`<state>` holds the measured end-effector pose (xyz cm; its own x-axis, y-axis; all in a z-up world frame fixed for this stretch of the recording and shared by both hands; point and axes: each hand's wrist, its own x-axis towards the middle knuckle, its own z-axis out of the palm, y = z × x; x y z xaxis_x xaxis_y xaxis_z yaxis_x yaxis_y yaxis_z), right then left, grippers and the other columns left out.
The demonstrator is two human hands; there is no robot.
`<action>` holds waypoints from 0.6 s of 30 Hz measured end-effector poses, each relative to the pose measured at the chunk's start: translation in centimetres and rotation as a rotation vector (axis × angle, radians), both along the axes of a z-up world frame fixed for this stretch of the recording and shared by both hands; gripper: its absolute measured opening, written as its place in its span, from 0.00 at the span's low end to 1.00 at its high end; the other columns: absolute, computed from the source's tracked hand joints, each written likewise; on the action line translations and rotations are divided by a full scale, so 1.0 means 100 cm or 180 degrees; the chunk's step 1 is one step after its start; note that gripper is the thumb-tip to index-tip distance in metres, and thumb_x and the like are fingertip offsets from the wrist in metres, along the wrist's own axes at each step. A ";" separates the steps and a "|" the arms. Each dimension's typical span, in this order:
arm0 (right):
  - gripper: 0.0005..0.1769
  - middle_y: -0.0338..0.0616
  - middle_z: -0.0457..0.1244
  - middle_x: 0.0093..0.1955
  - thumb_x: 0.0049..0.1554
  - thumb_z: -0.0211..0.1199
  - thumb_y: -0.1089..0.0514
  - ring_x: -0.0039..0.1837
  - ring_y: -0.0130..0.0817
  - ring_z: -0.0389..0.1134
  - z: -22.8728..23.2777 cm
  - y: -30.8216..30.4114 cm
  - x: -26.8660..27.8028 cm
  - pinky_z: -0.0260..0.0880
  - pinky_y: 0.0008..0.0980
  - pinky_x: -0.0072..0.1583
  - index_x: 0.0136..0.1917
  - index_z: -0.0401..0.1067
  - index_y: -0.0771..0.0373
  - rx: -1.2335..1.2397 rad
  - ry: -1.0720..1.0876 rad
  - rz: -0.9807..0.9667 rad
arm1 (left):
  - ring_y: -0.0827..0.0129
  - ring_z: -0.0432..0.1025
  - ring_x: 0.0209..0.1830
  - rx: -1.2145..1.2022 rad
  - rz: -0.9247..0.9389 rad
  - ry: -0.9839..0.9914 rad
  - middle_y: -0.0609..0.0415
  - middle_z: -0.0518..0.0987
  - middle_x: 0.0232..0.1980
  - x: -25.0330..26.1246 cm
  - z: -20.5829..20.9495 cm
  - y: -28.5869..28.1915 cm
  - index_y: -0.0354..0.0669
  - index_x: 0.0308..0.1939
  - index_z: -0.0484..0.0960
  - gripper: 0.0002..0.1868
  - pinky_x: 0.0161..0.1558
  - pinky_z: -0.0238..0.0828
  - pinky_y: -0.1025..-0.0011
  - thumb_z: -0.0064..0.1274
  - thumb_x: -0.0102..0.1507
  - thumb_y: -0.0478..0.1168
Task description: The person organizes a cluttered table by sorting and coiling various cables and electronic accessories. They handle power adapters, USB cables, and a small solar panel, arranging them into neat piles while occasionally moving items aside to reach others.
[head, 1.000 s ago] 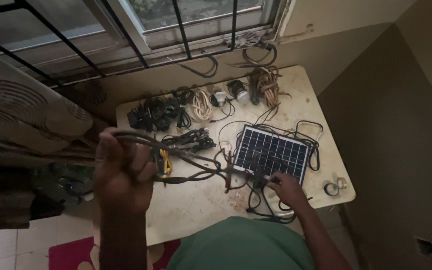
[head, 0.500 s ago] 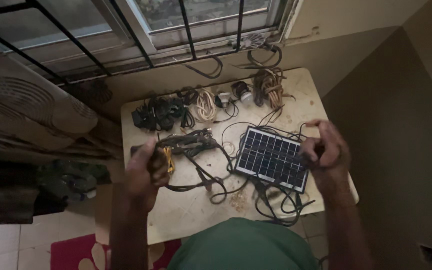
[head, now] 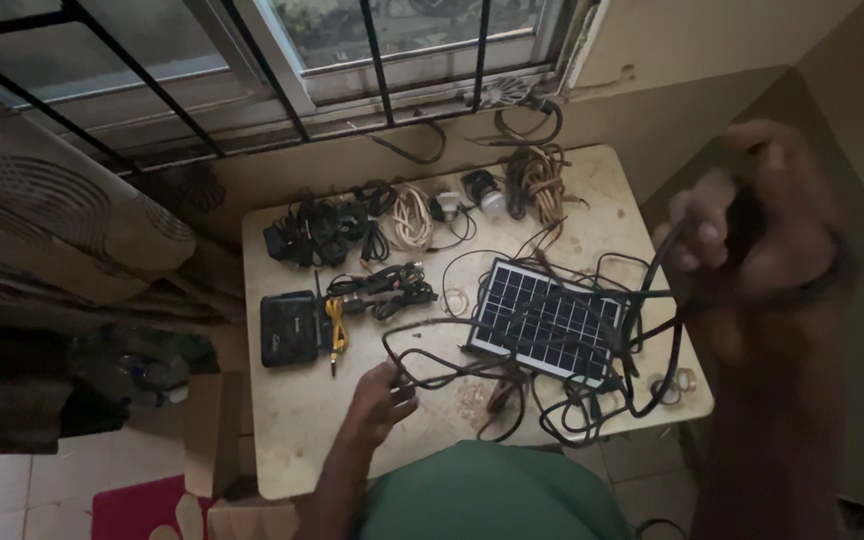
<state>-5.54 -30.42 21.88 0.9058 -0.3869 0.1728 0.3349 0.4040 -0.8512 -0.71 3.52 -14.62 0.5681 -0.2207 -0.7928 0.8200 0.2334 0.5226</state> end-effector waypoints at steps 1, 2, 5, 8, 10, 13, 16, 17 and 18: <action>0.11 0.39 0.58 0.37 0.77 0.50 0.51 0.40 0.29 0.57 -0.002 -0.003 -0.001 0.61 0.31 0.51 0.63 0.65 0.61 0.0034 -0.0023 -0.0041 | 0.73 0.63 0.23 -0.0038 0.0067 -0.0117 0.58 0.70 0.32 -0.003 -0.017 -0.003 0.43 0.44 0.76 0.13 0.26 0.68 0.69 0.43 0.70 0.48; 0.11 0.39 0.59 0.39 0.77 0.49 0.52 0.41 0.29 0.58 -0.005 -0.005 -0.001 0.62 0.31 0.52 0.64 0.65 0.61 0.0075 -0.0049 -0.0075 | 0.76 0.57 0.19 -0.0067 0.0143 -0.0236 0.60 0.69 0.30 -0.004 -0.028 -0.002 0.45 0.44 0.77 0.13 0.20 0.60 0.72 0.45 0.70 0.48; 0.12 0.40 0.60 0.41 0.78 0.49 0.52 0.42 0.29 0.59 -0.019 -0.018 -0.003 0.64 0.31 0.52 0.64 0.65 0.62 0.0172 -0.0180 -0.0351 | 0.75 0.59 0.19 -0.0248 0.0249 0.0104 0.59 0.66 0.30 -0.008 -0.045 -0.003 0.43 0.42 0.73 0.12 0.22 0.61 0.74 0.47 0.71 0.48; 0.12 0.42 0.61 0.43 0.78 0.49 0.52 0.44 0.30 0.61 -0.036 -0.032 -0.005 0.65 0.31 0.52 0.65 0.65 0.63 0.0312 -0.0371 -0.0770 | 0.75 0.58 0.18 0.0356 0.0140 0.0097 0.58 0.66 0.30 -0.007 -0.048 -0.013 0.41 0.39 0.73 0.15 0.23 0.68 0.70 0.47 0.71 0.49; 0.13 0.43 0.61 0.45 0.79 0.49 0.52 0.44 0.30 0.62 -0.045 -0.036 -0.005 0.66 0.31 0.52 0.65 0.64 0.63 0.0395 -0.0515 -0.1059 | 0.73 0.57 0.18 0.0374 0.0069 0.0090 0.58 0.64 0.29 -0.004 -0.047 -0.017 0.40 0.40 0.73 0.14 0.22 0.65 0.70 0.48 0.69 0.48; 0.13 0.44 0.62 0.47 0.79 0.49 0.52 0.46 0.31 0.63 -0.048 -0.028 -0.001 0.68 0.31 0.52 0.65 0.64 0.64 0.0431 -0.0730 -0.1281 | 0.72 0.59 0.19 0.0552 -0.0208 -0.0050 0.56 0.67 0.29 -0.003 -0.044 -0.020 0.37 0.44 0.75 0.16 0.23 0.69 0.67 0.49 0.70 0.49; 0.13 0.45 0.63 0.48 0.80 0.50 0.52 0.47 0.31 0.65 -0.040 0.003 -0.003 0.70 0.31 0.53 0.65 0.64 0.65 -0.0001 -0.0766 -0.0986 | 0.67 0.68 0.24 0.1169 -0.0710 -0.0267 0.54 0.73 0.31 -0.001 -0.034 -0.022 0.39 0.49 0.76 0.15 0.27 0.76 0.63 0.51 0.68 0.47; 0.12 0.45 0.62 0.48 0.80 0.50 0.53 0.47 0.31 0.65 -0.037 0.014 -0.001 0.70 0.31 0.53 0.65 0.65 0.65 -0.0195 -0.0758 -0.0854 | 0.64 0.72 0.26 0.1435 -0.0893 -0.0347 0.53 0.74 0.31 0.002 -0.027 -0.023 0.40 0.50 0.76 0.14 0.30 0.79 0.61 0.52 0.66 0.45; 0.12 0.45 0.63 0.48 0.79 0.51 0.53 0.47 0.31 0.65 -0.032 0.022 0.001 0.72 0.32 0.54 0.64 0.65 0.64 -0.0448 -0.0738 -0.0745 | 0.61 0.73 0.31 0.1926 -0.1115 -0.1144 0.52 0.76 0.34 0.004 -0.020 -0.026 0.41 0.50 0.77 0.15 0.34 0.77 0.60 0.55 0.63 0.43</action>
<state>-5.40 -28.18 18.66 0.7260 -0.5369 0.4297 0.5953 0.1777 -0.7836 -0.26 0.91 -16.62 0.7895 -0.0228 -0.6133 0.5499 -0.4175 0.7234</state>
